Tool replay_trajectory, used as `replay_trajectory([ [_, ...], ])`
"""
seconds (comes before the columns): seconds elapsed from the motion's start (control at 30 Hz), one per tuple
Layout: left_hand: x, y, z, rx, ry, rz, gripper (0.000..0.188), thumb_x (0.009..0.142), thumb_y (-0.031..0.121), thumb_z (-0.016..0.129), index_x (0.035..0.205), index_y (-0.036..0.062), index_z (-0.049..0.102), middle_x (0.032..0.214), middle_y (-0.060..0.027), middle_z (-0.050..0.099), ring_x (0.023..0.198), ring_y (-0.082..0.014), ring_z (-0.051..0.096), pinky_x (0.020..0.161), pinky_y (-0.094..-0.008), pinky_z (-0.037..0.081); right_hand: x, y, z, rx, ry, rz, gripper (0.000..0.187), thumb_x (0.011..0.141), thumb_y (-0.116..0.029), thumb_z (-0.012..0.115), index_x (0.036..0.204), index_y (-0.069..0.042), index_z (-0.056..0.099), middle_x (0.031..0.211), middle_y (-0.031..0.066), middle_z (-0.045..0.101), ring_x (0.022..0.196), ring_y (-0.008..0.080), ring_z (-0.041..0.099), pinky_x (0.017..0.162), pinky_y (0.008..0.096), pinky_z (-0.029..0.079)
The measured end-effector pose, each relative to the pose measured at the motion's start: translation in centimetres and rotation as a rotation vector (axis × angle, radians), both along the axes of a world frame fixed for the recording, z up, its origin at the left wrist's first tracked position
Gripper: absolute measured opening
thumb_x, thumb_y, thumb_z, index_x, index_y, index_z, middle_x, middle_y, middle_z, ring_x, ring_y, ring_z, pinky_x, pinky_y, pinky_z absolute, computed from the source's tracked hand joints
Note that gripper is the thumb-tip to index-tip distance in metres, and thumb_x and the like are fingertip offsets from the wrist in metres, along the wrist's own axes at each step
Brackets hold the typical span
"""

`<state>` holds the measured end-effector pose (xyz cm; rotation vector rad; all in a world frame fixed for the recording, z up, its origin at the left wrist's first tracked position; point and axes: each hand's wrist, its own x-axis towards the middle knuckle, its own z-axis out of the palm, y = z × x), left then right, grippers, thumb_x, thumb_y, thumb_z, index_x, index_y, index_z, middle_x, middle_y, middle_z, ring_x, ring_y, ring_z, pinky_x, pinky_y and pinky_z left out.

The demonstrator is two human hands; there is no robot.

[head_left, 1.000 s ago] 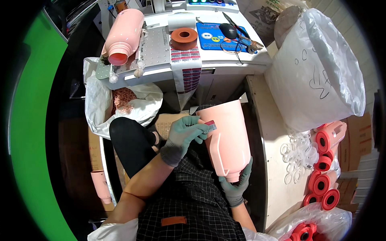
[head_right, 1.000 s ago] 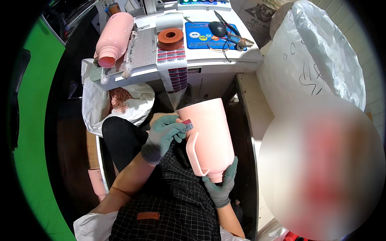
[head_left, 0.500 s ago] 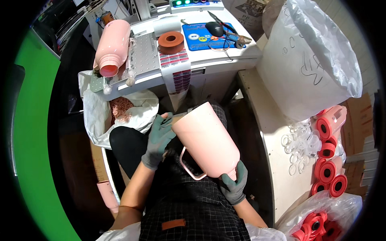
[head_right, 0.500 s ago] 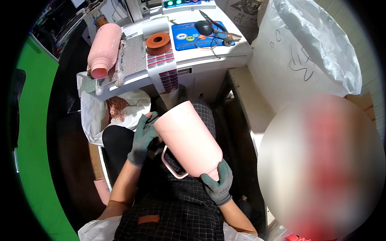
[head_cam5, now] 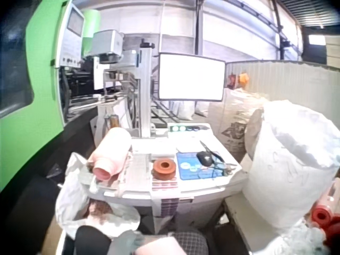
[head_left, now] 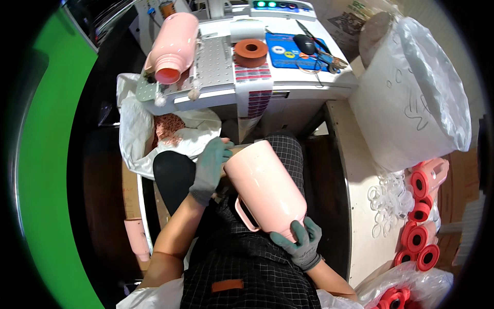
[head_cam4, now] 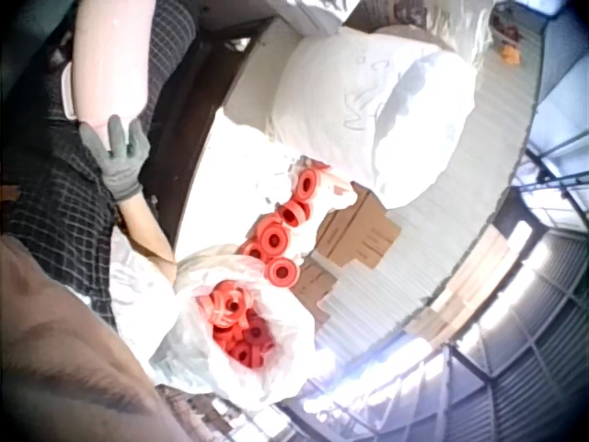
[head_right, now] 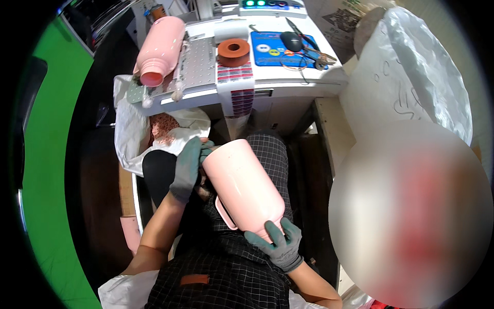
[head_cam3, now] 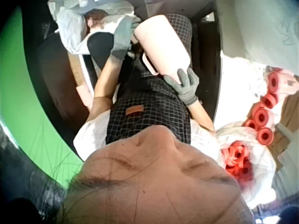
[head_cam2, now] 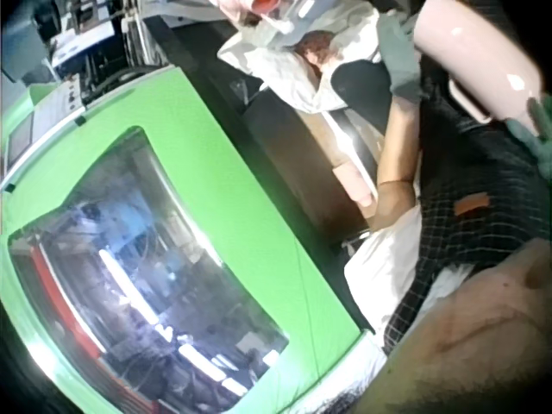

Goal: The person assembles pink plastic pitchers by hand, attaching red lids and white handles to the bodies. The person picks up a pitcher body, secures a lid, and then attaches a handle, repeating this process for multiple units.

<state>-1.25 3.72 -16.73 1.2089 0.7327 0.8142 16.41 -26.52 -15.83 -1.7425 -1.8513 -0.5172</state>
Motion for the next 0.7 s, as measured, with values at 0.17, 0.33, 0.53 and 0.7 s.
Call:
replay_trajectory([
  [0.17,0.9,-0.9,-1.1,1.202,0.576,0.117,0.038,0.094,0.007,0.056,0.13,-0.0037,0.061,0.12,-0.0208,0.068,0.104,-0.0387,0.067,0.091,-0.0428,0.055,1.6,2.0,5.2,-0.318,0.379,0.366,0.066,0.088,-0.053,0.074,0.143,-0.018,0.063,0.14,0.0105,0.059,0.112,0.0284,0.058,0.091,0.0442,0.052],
  [0.33,1.3,-2.2,1.1,1.146,0.468,0.017,0.036,0.089,0.001,0.062,0.125,-0.0071,0.066,0.116,-0.021,0.072,0.1,-0.0379,0.073,0.088,-0.0422,0.06,1.1,8.4,9.9,-0.512,0.161,0.343,0.092,0.089,-0.068,0.065,0.149,0.001,0.052,0.153,0.023,0.05,0.144,0.0417,0.045,0.118,0.0616,0.032],
  [0.53,3.9,-4.0,5.5,0.961,0.228,0.088,0.016,0.098,0.011,0.058,0.103,-0.0015,0.066,0.09,-0.0175,0.069,0.078,-0.0411,0.067,0.068,-0.046,0.054,0.4,12.0,9.6,-0.483,0.294,0.389,0.097,0.084,-0.067,0.071,0.147,0.003,0.051,0.153,0.0278,0.047,0.145,0.0463,0.042,0.12,0.0659,0.025],
  [0.7,3.7,-4.1,4.8,0.908,0.216,-0.083,0.028,0.095,0.019,0.057,0.107,-0.0038,0.068,0.095,-0.0204,0.071,0.083,-0.0418,0.07,0.072,-0.0452,0.057,0.3,12.2,9.2,-0.466,0.354,0.354,0.094,0.083,-0.063,0.074,0.147,0.003,0.05,0.152,0.0257,0.049,0.145,0.0464,0.043,0.118,0.0687,0.026],
])
